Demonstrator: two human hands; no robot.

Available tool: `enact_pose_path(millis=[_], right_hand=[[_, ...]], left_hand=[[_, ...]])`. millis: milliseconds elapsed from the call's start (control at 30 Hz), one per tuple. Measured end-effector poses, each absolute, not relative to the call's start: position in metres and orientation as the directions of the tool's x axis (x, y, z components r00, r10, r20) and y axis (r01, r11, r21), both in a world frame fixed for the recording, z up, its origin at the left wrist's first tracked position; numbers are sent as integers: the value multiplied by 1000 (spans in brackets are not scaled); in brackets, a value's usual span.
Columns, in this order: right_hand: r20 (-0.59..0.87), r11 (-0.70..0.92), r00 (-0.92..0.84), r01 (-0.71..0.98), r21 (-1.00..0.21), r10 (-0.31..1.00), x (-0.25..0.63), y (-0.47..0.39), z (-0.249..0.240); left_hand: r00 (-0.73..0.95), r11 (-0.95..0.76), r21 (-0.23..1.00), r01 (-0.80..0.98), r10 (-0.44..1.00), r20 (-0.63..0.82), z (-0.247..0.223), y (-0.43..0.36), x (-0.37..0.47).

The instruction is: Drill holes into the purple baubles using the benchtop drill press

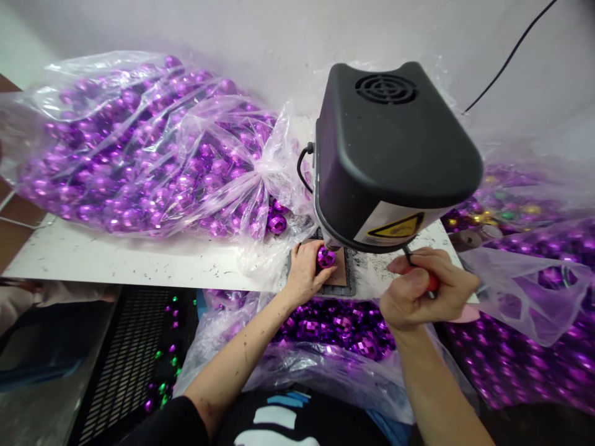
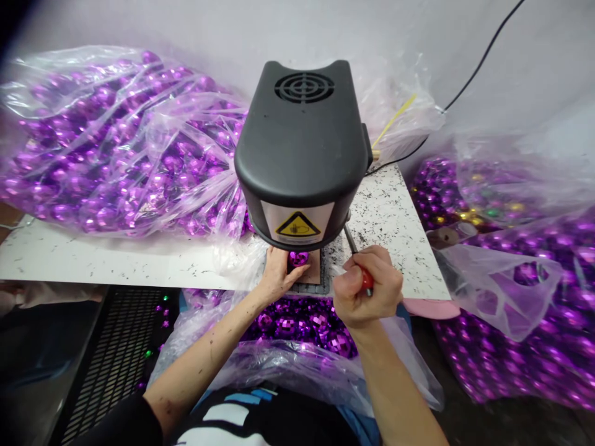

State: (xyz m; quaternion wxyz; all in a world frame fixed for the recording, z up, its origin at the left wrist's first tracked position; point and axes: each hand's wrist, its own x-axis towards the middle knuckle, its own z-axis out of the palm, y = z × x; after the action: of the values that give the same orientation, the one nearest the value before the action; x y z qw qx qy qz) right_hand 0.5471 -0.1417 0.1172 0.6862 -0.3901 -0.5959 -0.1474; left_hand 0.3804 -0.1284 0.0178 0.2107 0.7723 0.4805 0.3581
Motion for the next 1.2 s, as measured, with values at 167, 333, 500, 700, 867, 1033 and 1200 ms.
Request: enact_pose_path(millis=[167, 333, 500, 700, 867, 1033, 1200], right_hand=[[912, 626, 299, 664, -410, 281, 541, -144, 108], [883, 575, 301, 673, -465, 361, 541, -150, 106], [868, 571, 324, 658, -492, 376, 542, -149, 94], [871, 586, 297, 650, -484, 391, 544, -147, 87], [858, 523, 366, 682, -511, 360, 549, -136, 141], [874, 442, 341, 763, -472, 346, 552, -108, 188], [850, 471, 327, 722, -506, 412, 553, -102, 194]], left_hand=[[289, -475, 656, 587, 879, 378, 18, -129, 381], [290, -460, 660, 594, 888, 358, 18, -129, 380], [281, -450, 658, 604, 893, 353, 17, -129, 381], [283, -454, 647, 613, 890, 358, 16, -130, 380], [288, -446, 659, 606, 895, 341, 17, -127, 381], [306, -488, 702, 520, 873, 380, 22, -135, 374], [490, -507, 684, 525, 837, 244, 46, -190, 338]])
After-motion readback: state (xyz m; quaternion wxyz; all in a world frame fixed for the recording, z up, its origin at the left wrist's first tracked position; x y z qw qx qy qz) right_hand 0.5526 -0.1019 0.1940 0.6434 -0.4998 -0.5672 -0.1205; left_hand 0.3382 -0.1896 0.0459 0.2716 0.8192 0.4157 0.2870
